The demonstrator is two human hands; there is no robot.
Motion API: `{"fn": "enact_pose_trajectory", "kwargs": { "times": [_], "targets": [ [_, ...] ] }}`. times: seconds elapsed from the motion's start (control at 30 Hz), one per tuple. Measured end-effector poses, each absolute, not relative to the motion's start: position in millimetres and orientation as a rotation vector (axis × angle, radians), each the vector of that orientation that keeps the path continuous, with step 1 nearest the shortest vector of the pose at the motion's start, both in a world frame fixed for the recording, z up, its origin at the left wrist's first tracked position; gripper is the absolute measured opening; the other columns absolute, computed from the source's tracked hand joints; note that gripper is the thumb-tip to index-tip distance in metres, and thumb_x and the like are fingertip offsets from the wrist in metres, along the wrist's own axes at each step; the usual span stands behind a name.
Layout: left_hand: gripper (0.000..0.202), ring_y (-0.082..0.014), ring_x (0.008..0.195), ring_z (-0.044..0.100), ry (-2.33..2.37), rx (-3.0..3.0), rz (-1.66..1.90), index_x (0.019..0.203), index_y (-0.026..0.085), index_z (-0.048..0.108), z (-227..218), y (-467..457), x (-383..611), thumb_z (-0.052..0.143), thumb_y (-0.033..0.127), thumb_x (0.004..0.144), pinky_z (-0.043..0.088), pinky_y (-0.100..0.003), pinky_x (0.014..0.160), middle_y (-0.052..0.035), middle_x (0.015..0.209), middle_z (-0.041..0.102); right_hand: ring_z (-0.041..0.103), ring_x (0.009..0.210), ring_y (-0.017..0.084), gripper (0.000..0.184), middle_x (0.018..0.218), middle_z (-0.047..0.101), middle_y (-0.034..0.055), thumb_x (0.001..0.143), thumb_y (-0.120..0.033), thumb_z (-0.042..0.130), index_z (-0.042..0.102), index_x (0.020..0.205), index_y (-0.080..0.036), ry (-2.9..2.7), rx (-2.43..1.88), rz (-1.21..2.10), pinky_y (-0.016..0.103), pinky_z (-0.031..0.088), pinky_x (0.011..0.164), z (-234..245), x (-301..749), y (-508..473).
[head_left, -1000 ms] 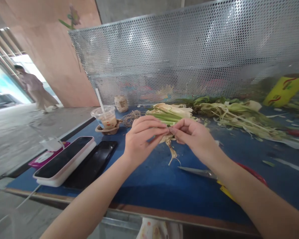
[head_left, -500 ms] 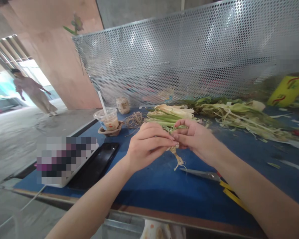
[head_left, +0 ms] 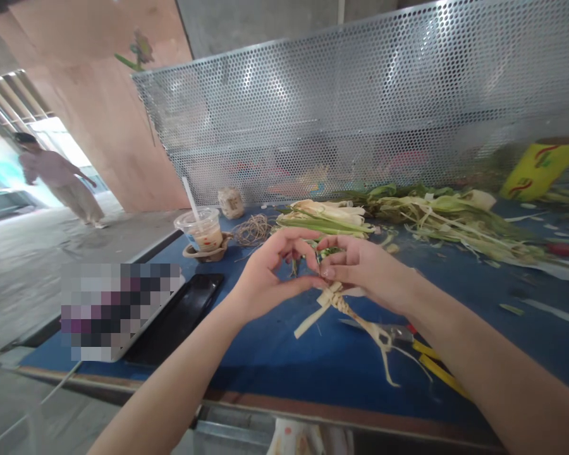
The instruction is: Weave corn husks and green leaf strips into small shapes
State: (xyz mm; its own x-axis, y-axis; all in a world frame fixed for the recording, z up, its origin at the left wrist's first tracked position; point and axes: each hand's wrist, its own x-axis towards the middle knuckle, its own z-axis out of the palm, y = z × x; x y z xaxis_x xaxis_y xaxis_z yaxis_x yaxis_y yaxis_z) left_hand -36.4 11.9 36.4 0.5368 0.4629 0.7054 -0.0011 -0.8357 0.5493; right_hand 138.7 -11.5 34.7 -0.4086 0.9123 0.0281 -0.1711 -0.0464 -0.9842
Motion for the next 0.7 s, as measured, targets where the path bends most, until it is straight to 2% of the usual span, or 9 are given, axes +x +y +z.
{"fn": "enact_pose_trajectory", "kwargs": {
  "times": [0.1,0.17,0.3,0.4,0.5,0.7],
  "targets": [
    [0.020,-0.0138,0.073,0.057,0.412,2.282,1.139,0.082,0.018,0.065,38.9,13.7,-38.3,0.072,0.019,0.063,0.048,-0.027,0.066,-0.0036,0.076,0.062,0.057,0.054,0.007,0.047,0.068,0.065,-0.0024,0.063,-0.024,0.073,0.043,0.099,-0.019,-1.433,-0.853,1.624,0.017,0.040,0.049,34.5,139.1,-11.9],
    [0.008,-0.0138,0.071,0.058,0.407,2.258,1.115,0.069,0.018,0.066,40.2,14.1,-39.0,0.071,0.019,0.063,0.049,-0.028,0.064,-0.0039,0.074,0.063,0.056,0.054,0.008,0.050,0.067,0.066,-0.0015,0.063,-0.024,0.073,0.041,0.100,-0.019,-1.473,-0.878,1.615,0.019,0.040,0.051,34.1,139.3,-11.9],
    [0.009,-0.0127,0.064,0.055,0.464,2.294,1.153,0.057,0.017,0.064,41.9,11.3,-38.6,0.072,0.016,0.062,0.048,-0.027,0.060,-0.0025,0.064,0.062,0.056,0.055,0.008,0.051,0.066,0.066,-0.0017,0.064,-0.027,0.073,0.040,0.101,-0.019,-1.505,-0.939,1.583,0.019,0.041,0.053,32.8,140.7,-10.0],
    [0.012,-0.0128,0.065,0.055,0.514,2.381,1.215,0.055,0.016,0.062,42.6,8.6,-38.0,0.071,0.014,0.063,0.048,-0.027,0.061,-0.0028,0.064,0.062,0.059,0.064,0.009,0.049,0.070,0.066,-0.0013,0.065,-0.028,0.072,0.041,0.101,-0.019,-1.489,-0.931,1.558,0.020,0.043,0.057,32.3,142.5,-8.5],
    [0.012,-0.0121,0.066,0.056,0.586,2.411,1.297,0.056,0.016,0.062,42.3,7.6,-37.5,0.069,0.013,0.064,0.048,-0.026,0.062,-0.0032,0.068,0.062,0.059,0.070,0.010,0.039,0.073,0.063,-0.0019,0.067,-0.031,0.069,0.046,0.096,-0.020,-1.532,-0.886,1.506,0.020,0.043,0.058,33.1,142.3,-9.8],
    [0.014,-0.0119,0.066,0.055,0.579,2.594,1.463,0.056,0.016,0.060,40.7,6.2,-33.5,0.066,0.014,0.068,0.047,-0.026,0.062,-0.0027,0.066,0.061,0.055,0.063,0.009,0.022,0.069,0.056,-0.0027,0.072,-0.035,0.063,0.053,0.086,-0.022,-1.649,-0.931,1.167,0.021,0.043,0.053,32.5,134.9,-13.8]
  ]
}}
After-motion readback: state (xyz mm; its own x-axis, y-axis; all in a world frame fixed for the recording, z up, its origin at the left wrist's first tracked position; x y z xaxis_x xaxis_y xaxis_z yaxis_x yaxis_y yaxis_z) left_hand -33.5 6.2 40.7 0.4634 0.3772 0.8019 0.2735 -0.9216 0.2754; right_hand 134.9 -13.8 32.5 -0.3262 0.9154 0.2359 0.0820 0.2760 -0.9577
